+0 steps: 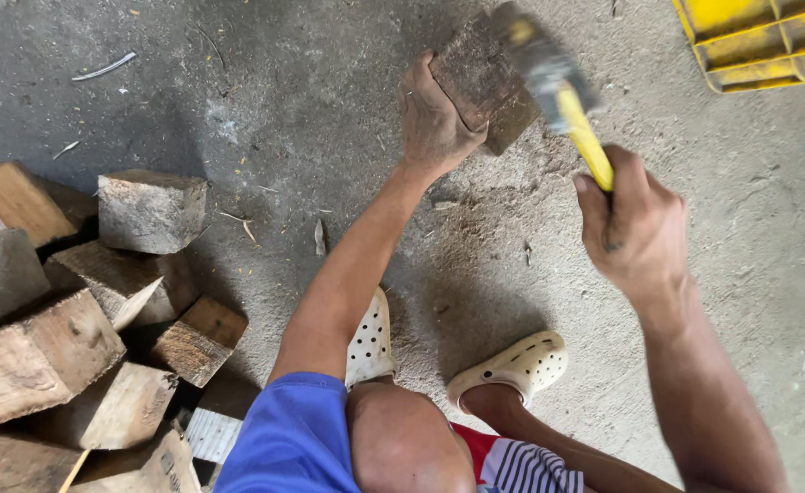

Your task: The person uses a hammer to split small blocks of wood on a concrete floor. They repeatedly pick up a block, position it, and strike it with the hammer to break it into smaller pieces, which are then added to a nearby pile.

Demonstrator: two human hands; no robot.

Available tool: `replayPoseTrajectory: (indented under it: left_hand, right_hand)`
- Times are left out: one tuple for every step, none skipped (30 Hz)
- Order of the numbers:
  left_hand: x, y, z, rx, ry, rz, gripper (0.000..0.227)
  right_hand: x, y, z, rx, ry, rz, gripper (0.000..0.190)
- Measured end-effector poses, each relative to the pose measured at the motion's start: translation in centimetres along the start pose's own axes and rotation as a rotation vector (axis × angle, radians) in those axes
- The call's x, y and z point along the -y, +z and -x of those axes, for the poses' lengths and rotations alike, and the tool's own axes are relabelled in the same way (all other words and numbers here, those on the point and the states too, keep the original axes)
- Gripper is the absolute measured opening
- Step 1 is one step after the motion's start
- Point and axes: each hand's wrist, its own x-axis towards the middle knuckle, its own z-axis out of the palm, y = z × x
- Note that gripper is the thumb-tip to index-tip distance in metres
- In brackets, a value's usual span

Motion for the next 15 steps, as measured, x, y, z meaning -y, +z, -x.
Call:
replayPoseTrajectory:
  left_hand:
    - [0.1, -0.1, 0.2, 0.018, -0.011, -0.003, 0.147]
    - [0.0, 0.0, 0.1, 0.025, -0.023, -0.003, 0.144]
    - [-0.1, 0.0, 0.0, 0.032, -0.035, -0.003, 0.142]
    - [-0.2, 0.0, 0.0, 0.032, -0.031, 0.009, 0.143]
    - [-0.5, 0.1, 0.3, 0.031, -0.026, 0.022, 0.144]
    - [-0.7, 0.2, 0.6, 0.028, -0.034, 0.031, 0.145]
    - [-0.7, 0.4, 0.4, 0.012, -0.05, 0.027, 0.143]
    - [-0.2, 0.4, 0.2, 0.009, -0.055, 0.02, 0.141]
    - [0.1, 0.4, 0.1, 0.006, -0.06, 0.013, 0.139]
    - [0.2, 0.3, 0.1, -0.001, -0.05, 0.027, 0.14]
    - [0.1, 0.3, 0.1, -0.008, -0.041, 0.042, 0.142]
    - [0.1, 0.3, -0.1, -0.015, -0.027, 0.061, 0.144]
    - [0.0, 0.1, 0.0, -0.007, -0.027, 0.045, 0.144]
    - [-0.1, -0.2, 0.1, 0.001, -0.021, 0.032, 0.145]
    - [-0.2, -0.3, 0.0, 0.009, -0.015, 0.019, 0.145]
  right_hand:
    - [-0.1, -0.2, -1.1, 0.079, 0.017, 0.043, 0.018]
    - [-0.1, -0.4, -2.0, 0.156, 0.026, 0.092, 0.017]
    - [0.1, -0.5, -2.5, 0.168, 0.038, 0.083, 0.016]
    - [0.2, -0.7, -2.8, 0.177, 0.053, 0.08, 0.016]
    - [0.3, -0.7, -3.1, 0.185, 0.068, 0.078, 0.016]
    - [0.3, -0.7, -2.8, 0.149, 0.066, 0.035, 0.016]
    - [0.4, -0.7, -2.1, 0.114, 0.065, -0.008, 0.016]
    - [0.5, -0.1, -1.5, 0.071, 0.076, -0.058, 0.017]
    - [0.2, 0.4, -1.2, 0.073, 0.076, -0.056, 0.016]
    - [-0.4, 0.9, -0.9, 0.075, 0.071, -0.053, 0.016]
    - [-0.9, 1.4, -0.6, 0.077, 0.066, -0.051, 0.016]
    - [-1.4, 2.1, -0.6, 0.109, 0.123, -0.05, 0.016]
    - [-1.8, 3.0, -0.7, 0.142, 0.179, -0.05, 0.016]
    - [-2.1, 3.4, -0.8, 0.169, 0.238, -0.047, 0.017]
    - [-2.1, 3.4, -0.3, 0.094, 0.242, -0.23, 0.016]
